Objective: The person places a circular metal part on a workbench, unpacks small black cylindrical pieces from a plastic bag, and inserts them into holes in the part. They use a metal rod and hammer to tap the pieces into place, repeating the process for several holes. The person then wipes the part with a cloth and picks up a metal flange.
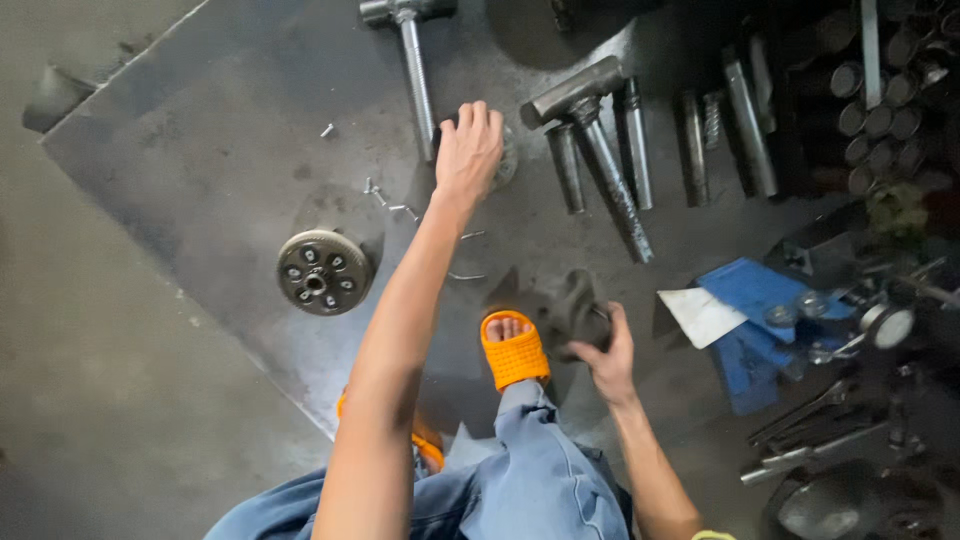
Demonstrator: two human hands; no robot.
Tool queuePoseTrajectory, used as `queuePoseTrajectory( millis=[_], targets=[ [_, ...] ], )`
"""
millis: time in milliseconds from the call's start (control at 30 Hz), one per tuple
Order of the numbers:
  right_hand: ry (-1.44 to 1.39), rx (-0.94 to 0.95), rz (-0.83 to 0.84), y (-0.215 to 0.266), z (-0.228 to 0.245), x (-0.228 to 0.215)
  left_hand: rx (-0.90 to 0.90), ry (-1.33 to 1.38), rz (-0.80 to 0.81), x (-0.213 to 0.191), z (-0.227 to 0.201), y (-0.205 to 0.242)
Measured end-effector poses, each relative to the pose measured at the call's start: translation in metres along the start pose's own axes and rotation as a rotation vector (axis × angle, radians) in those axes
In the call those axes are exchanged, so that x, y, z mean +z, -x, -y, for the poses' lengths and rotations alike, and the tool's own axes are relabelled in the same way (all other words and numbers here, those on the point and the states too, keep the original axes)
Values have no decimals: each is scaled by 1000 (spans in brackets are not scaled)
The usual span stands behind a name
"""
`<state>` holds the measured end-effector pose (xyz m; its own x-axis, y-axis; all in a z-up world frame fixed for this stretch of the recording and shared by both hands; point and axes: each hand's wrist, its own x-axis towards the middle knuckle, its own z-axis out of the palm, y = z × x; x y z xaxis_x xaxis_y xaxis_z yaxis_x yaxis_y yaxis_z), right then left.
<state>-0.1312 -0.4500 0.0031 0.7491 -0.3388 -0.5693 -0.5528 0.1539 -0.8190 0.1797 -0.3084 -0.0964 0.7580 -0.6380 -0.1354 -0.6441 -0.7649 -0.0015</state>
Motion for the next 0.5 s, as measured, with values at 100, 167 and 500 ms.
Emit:
queuePoseTrajectory(
  millis=[100, 167, 500],
  targets=[
    [-474, 224, -169, -9, 17, -4, -16, -26, -221, 17, 2, -10],
    [-520, 266, -185, -23, 30, -10, -49, -6, -204, 21, 2, -15],
    [147, -522, -58, -106, 77, -10, 52, 880, 79, -68, 25, 43]
  ],
)
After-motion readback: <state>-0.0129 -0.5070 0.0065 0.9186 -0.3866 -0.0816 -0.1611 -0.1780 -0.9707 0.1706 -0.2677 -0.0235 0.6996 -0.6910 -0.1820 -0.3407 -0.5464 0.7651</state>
